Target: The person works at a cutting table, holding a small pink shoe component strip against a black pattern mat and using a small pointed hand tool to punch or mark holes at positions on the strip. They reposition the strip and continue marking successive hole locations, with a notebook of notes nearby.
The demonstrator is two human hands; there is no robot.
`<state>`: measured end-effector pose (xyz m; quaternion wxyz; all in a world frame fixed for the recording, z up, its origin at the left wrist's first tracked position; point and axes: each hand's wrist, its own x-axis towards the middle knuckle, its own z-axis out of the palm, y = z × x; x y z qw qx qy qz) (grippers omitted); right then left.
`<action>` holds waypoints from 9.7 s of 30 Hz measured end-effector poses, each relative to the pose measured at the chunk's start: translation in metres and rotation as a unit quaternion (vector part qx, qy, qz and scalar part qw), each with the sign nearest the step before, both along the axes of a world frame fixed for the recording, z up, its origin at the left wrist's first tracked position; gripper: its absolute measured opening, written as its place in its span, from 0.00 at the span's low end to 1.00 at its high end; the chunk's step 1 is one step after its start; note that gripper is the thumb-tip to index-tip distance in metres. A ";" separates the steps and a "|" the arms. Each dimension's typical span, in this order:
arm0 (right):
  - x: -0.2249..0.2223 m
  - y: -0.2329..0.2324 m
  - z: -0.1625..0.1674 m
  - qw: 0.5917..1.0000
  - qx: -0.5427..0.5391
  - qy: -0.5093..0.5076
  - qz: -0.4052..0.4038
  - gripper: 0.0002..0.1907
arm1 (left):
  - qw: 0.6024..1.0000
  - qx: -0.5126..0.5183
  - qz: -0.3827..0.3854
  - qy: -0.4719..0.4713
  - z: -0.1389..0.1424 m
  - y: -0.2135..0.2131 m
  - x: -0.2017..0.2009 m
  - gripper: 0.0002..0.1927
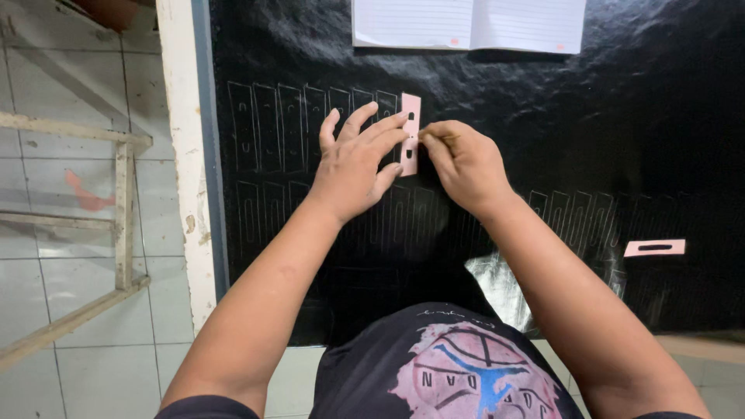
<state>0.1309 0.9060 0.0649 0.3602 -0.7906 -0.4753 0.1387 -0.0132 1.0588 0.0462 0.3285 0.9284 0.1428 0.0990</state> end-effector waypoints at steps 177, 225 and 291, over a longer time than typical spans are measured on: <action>-0.014 -0.022 0.017 0.992 -0.010 -0.119 0.035 0.06 | 0.998 0.055 -0.038 0.019 -0.004 -0.017 0.022 0.23; -0.003 -0.030 0.017 0.996 -0.047 -0.072 0.007 0.05 | 0.996 0.078 -0.038 0.011 -0.011 -0.018 0.021 0.24; 0.010 -0.063 0.003 0.994 -0.091 -0.017 -0.056 0.26 | 0.999 0.012 -0.017 -0.036 -0.010 -0.041 0.043 0.17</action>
